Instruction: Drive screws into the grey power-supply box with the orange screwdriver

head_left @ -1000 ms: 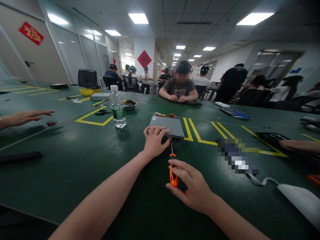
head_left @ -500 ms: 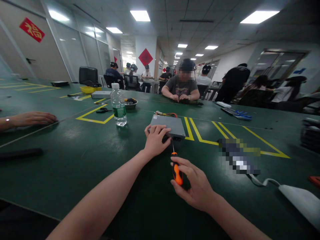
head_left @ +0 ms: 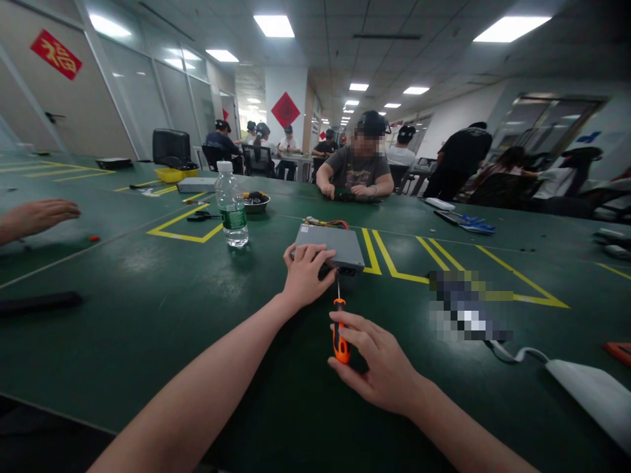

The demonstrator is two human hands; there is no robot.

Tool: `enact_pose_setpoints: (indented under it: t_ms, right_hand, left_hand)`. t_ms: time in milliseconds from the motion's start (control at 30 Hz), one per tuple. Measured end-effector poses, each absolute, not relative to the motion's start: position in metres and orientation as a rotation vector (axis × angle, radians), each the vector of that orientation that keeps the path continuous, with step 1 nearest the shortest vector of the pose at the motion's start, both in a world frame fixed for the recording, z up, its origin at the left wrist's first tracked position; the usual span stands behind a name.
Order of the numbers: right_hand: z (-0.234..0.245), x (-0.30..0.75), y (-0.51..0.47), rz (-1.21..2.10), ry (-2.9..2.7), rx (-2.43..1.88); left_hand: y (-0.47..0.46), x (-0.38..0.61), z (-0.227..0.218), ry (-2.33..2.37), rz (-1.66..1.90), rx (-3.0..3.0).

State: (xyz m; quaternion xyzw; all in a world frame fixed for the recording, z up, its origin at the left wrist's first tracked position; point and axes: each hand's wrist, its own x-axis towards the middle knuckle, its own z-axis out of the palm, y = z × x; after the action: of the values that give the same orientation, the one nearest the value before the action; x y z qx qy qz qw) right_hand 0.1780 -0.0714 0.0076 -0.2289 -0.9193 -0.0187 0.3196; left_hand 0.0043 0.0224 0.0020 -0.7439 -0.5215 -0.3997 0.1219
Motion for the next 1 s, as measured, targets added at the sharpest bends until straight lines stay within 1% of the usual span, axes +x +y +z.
enact_pose_setpoints:
  t_ms: [133, 233, 333, 433, 533, 600, 700, 833, 1000]
  right_hand:
    - [0.0104, 0.1775, -0.0749, 0.027, -2.504, -0.692]
    - [0.0105, 0.177, -0.0738, -0.06, -2.528, -0.648]
    - [0.0083, 0.1772, -0.0707, -0.136, -2.438, -0.585]
    - [0.0075, 0.1782, -0.07, -0.096, -2.4, -0.596]
    - [0.0098, 0.1791, -0.072, -0.021, -2.453, -0.65]
    - [0.0115, 0.179, -0.0734, -0.029, -2.506, -0.652]
    - [0.011, 0.1776, -0.073, -0.111, -2.507, -0.616]
    - [0.0071, 0.1756, -0.0691, -0.189, -2.372, -0.567]
    - [0.008, 0.1755, -0.0669, -0.493, -2.343, -0.491]
  left_hand:
    - [0.022, 0.0051, 0.002, -1.53, -1.168, -2.167]
    - [0.0215, 0.0056, 0.0026, -1.534, -1.17, -2.163]
    - [0.0213, 0.0056, 0.0031, -1.536, -1.165, -2.162]
    - [0.0218, 0.0055, 0.0027, -1.54, -1.156, -2.163]
    - [0.0224, 0.0055, 0.002, -1.537, -1.158, -2.159]
    - [0.0226, 0.0054, 0.0018, -1.531, -1.162, -2.16]
    - [0.0223, 0.0052, 0.0021, -1.528, -1.161, -2.167]
    - [0.0218, 0.0057, 0.0027, -1.538, -1.165, -2.161]
    - [0.0222, 0.0066, 0.0028, -1.539, -1.172, -2.155]
